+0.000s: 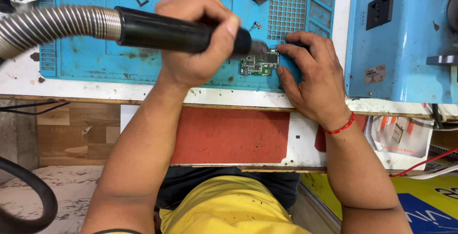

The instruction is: The person uses a hot air gun to apply heat to a small circuit board held in place on a blue work mat. They carefully direct the hot air stream onto specific components while stabilizing the board with their other hand.

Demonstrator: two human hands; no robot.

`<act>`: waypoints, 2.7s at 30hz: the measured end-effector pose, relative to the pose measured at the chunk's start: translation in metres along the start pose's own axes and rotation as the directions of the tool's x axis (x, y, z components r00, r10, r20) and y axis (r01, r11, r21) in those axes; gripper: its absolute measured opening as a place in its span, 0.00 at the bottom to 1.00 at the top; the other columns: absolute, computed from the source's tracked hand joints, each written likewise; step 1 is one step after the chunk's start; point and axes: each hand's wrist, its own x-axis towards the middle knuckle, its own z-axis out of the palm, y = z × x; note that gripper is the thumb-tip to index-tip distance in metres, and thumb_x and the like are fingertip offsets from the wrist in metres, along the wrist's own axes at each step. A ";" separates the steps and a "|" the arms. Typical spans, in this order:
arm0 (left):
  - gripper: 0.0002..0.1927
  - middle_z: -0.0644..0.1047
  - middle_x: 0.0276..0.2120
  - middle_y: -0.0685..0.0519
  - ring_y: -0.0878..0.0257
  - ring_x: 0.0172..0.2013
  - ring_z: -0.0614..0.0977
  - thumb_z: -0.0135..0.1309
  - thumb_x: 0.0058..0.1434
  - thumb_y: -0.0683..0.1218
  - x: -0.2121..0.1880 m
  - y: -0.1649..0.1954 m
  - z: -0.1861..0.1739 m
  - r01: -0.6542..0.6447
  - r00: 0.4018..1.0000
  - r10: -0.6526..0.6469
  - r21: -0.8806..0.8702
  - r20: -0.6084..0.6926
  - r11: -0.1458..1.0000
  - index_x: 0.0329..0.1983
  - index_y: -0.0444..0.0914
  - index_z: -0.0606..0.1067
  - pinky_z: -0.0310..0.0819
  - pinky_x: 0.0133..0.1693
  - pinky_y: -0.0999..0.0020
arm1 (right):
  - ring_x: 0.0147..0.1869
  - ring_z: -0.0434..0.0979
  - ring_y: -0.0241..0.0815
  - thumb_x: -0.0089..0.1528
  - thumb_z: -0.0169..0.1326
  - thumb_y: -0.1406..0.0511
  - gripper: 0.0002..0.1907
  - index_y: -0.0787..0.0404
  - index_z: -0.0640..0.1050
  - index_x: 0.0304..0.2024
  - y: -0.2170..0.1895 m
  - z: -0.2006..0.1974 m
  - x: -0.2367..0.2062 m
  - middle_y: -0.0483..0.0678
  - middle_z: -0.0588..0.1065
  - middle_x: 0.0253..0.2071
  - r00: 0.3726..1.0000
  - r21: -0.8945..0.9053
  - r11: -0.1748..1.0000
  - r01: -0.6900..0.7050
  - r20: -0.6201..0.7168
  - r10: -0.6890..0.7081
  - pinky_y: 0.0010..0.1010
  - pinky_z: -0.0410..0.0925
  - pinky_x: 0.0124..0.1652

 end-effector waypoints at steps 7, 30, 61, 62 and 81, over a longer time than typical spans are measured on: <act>0.07 0.79 0.30 0.48 0.65 0.30 0.82 0.57 0.69 0.40 -0.001 0.001 -0.001 0.013 0.994 -0.002 -0.107 0.108 0.994 0.35 0.33 0.75 0.76 0.35 0.72 | 0.64 0.70 0.55 0.62 0.63 0.70 0.19 0.62 0.79 0.55 0.000 0.001 -0.002 0.52 0.71 0.62 1.000 0.004 1.000 -0.006 0.001 0.006 0.42 0.68 0.61; 0.08 0.80 0.32 0.47 0.63 0.30 0.80 0.56 0.71 0.42 -0.005 -0.004 -0.004 -0.006 0.995 0.018 -0.112 0.103 0.994 0.36 0.32 0.75 0.74 0.35 0.72 | 0.68 0.70 0.55 0.63 0.63 0.70 0.19 0.61 0.78 0.56 0.004 0.003 -0.005 0.52 0.71 0.63 0.999 0.037 0.999 -0.035 -0.019 0.036 0.42 0.69 0.64; 0.10 0.82 0.35 0.47 0.64 0.34 0.83 0.56 0.75 0.42 -0.011 0.001 0.006 0.080 0.997 -0.076 -0.170 0.030 0.982 0.38 0.31 0.77 0.79 0.41 0.72 | 0.67 0.70 0.55 0.63 0.65 0.70 0.18 0.63 0.78 0.54 0.013 0.003 -0.015 0.53 0.70 0.61 1.000 0.008 1.000 -0.005 -0.008 0.005 0.42 0.69 0.64; 0.09 0.82 0.34 0.47 0.64 0.33 0.83 0.56 0.74 0.41 -0.011 0.001 0.004 0.071 0.997 -0.070 -0.129 0.011 0.989 0.38 0.31 0.77 0.79 0.40 0.72 | 0.67 0.70 0.55 0.63 0.66 0.70 0.18 0.63 0.78 0.55 0.012 0.003 -0.014 0.54 0.70 0.61 1.000 0.008 1.000 0.000 -0.006 0.000 0.42 0.69 0.64; 0.09 0.81 0.33 0.49 0.63 0.31 0.82 0.59 0.73 0.41 -0.011 -0.004 -0.002 0.010 0.989 0.009 -0.129 0.147 0.992 0.37 0.32 0.77 0.76 0.37 0.72 | 0.64 0.70 0.54 0.63 0.65 0.70 0.18 0.61 0.78 0.54 0.010 0.005 -0.013 0.52 0.70 0.62 1.000 -0.012 1.000 0.021 -0.004 -0.021 0.43 0.69 0.64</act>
